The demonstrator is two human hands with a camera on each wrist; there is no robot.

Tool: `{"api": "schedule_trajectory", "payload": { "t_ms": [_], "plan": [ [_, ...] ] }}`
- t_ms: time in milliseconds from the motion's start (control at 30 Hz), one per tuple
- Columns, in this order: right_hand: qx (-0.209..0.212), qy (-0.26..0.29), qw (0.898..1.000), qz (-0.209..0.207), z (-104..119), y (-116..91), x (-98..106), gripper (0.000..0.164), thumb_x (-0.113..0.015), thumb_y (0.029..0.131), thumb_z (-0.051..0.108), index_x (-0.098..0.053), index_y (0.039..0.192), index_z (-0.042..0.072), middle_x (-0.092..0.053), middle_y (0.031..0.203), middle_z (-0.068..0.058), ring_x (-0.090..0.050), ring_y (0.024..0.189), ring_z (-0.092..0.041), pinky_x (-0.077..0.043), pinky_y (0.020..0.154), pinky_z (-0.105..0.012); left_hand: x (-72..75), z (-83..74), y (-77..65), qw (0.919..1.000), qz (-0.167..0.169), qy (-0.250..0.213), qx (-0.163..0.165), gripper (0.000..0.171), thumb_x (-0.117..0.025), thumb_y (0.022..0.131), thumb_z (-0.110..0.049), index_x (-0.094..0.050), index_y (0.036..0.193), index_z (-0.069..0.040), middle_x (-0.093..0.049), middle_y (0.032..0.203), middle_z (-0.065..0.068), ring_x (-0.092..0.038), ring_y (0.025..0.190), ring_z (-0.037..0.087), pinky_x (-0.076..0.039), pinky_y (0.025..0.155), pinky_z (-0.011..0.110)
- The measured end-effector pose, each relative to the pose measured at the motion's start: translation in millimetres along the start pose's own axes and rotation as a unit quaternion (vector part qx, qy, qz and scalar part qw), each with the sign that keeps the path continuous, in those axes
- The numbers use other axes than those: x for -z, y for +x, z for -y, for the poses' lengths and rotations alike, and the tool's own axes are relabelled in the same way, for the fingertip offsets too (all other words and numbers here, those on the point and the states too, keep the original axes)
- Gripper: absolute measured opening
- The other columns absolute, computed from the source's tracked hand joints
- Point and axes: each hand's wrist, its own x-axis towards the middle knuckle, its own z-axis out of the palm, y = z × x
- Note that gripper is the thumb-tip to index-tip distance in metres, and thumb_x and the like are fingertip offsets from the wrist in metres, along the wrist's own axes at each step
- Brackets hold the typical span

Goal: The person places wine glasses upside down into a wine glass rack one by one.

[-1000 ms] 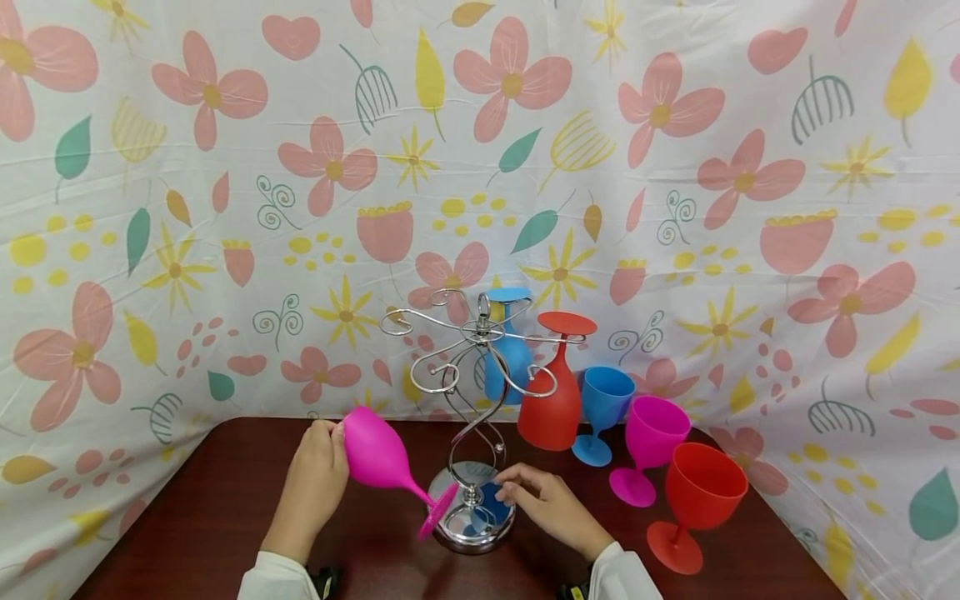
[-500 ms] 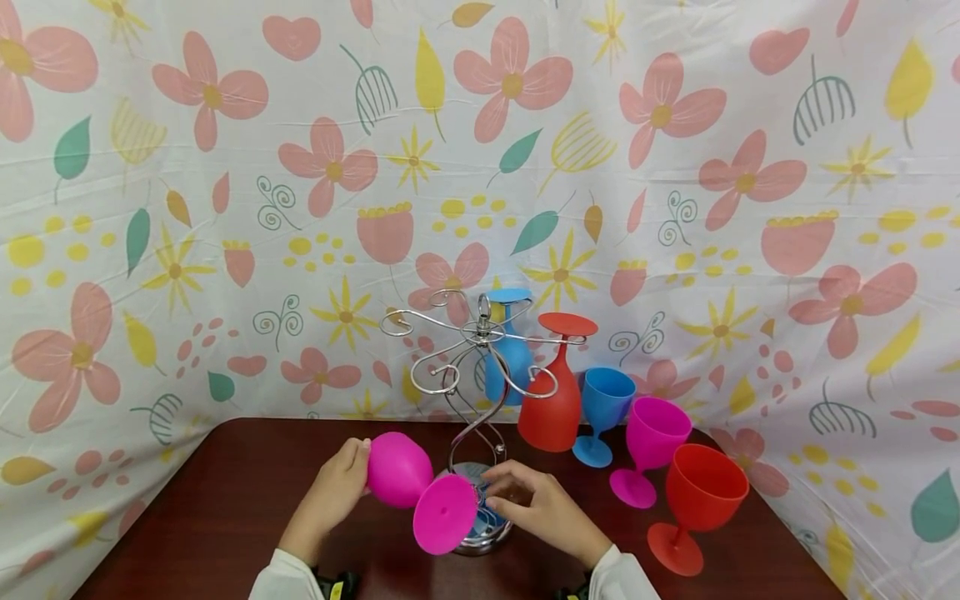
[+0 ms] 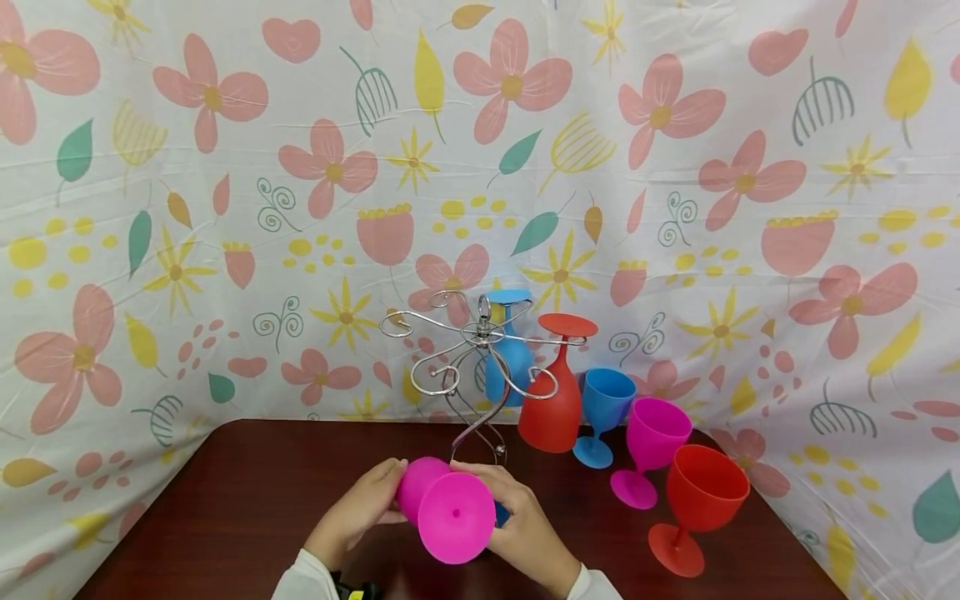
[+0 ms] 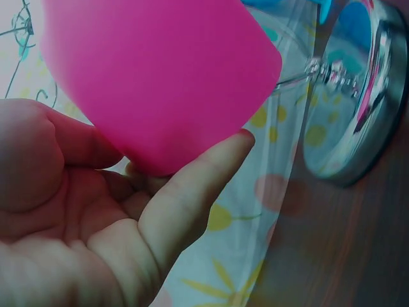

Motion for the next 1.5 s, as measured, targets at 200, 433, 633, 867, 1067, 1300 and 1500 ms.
{"api": "schedule_trajectory", "payload": {
  "t_ms": [200, 433, 633, 867, 1067, 1300, 1500],
  "plan": [
    [0.062, -0.011, 0.998, -0.030, 3, 3, -6, 0.052, -0.081, 0.084, 0.007, -0.063, 0.133, 0.007, -0.063, 0.131, -0.010, -0.054, 0.123, -0.027, -0.054, 0.091, -0.037, -6.9, 4.1, 3.9, 0.9994, 0.026, -0.019, 0.010, 0.037, -0.037, 0.110, -0.029, -0.051, 0.107, 0.006, -0.055, 0.092, 0.010, -0.062, 0.079, 0.018, -0.059, 0.075, 0.042],
    [0.057, -0.008, 0.997, -0.052, 3, 1, -8, 0.051, -0.081, 0.082, 0.000, -0.067, 0.130, 0.010, -0.065, 0.128, -0.009, -0.056, 0.122, -0.023, -0.055, 0.089, -0.035, -12.6, 6.4, 4.2, 0.9985, 0.042, -0.031, 0.019, 0.038, -0.037, 0.110, -0.028, -0.051, 0.111, 0.007, -0.055, 0.093, 0.010, -0.062, 0.078, 0.018, -0.059, 0.076, 0.044],
    [0.088, -0.012, 0.995, -0.055, 3, 4, -6, 0.047, -0.079, 0.082, -0.005, -0.068, 0.126, 0.008, -0.066, 0.125, -0.008, -0.057, 0.118, -0.022, -0.053, 0.092, -0.035, -16.6, 6.3, 3.8, 0.9983, 0.044, -0.034, 0.019, 0.038, -0.035, 0.110, -0.026, -0.051, 0.116, 0.008, -0.055, 0.095, 0.011, -0.062, 0.079, 0.018, -0.059, 0.077, 0.048],
    [0.090, -0.035, 0.994, -0.041, 5, 4, 1, 0.041, -0.075, 0.087, -0.002, -0.067, 0.124, 0.012, -0.068, 0.119, -0.004, -0.059, 0.113, -0.021, -0.053, 0.089, -0.036, -18.3, 7.2, 4.8, 0.9980, 0.051, -0.036, 0.015, 0.037, -0.036, 0.110, -0.026, -0.051, 0.115, 0.008, -0.056, 0.096, 0.010, -0.063, 0.079, 0.019, -0.059, 0.076, 0.046],
    [0.085, -0.044, 0.995, -0.038, 2, 2, 12, 0.037, -0.073, 0.085, -0.006, -0.066, 0.117, 0.013, -0.067, 0.107, -0.005, -0.062, 0.091, -0.013, -0.056, 0.073, -0.030, -17.5, 6.9, 6.4, 0.9978, 0.063, -0.018, 0.011, 0.035, -0.037, 0.110, -0.025, -0.052, 0.115, 0.007, -0.058, 0.096, 0.009, -0.064, 0.083, 0.020, -0.059, 0.077, 0.043],
    [0.097, -0.045, 0.994, -0.035, 6, 3, 22, 0.035, -0.071, 0.081, -0.014, -0.066, 0.105, 0.012, -0.063, 0.089, -0.002, -0.052, 0.075, -0.008, -0.049, 0.062, -0.025, -19.5, 6.9, 8.4, 0.9973, 0.073, 0.001, -0.003, 0.035, -0.038, 0.110, -0.025, -0.054, 0.107, 0.006, -0.058, 0.092, 0.008, -0.064, 0.081, 0.019, -0.059, 0.077, 0.044],
    [0.079, -0.034, 0.996, -0.026, 16, 5, 29, 0.035, -0.069, 0.082, -0.016, -0.066, 0.103, 0.012, -0.060, 0.084, 0.000, -0.050, 0.073, -0.009, -0.046, 0.059, -0.026, -22.1, 5.9, 7.9, 0.9973, 0.058, 0.042, -0.017, 0.029, -0.044, 0.108, -0.024, -0.056, 0.107, 0.003, -0.059, 0.090, 0.008, -0.064, 0.078, 0.020, -0.058, 0.078, 0.049]
  ]
}}
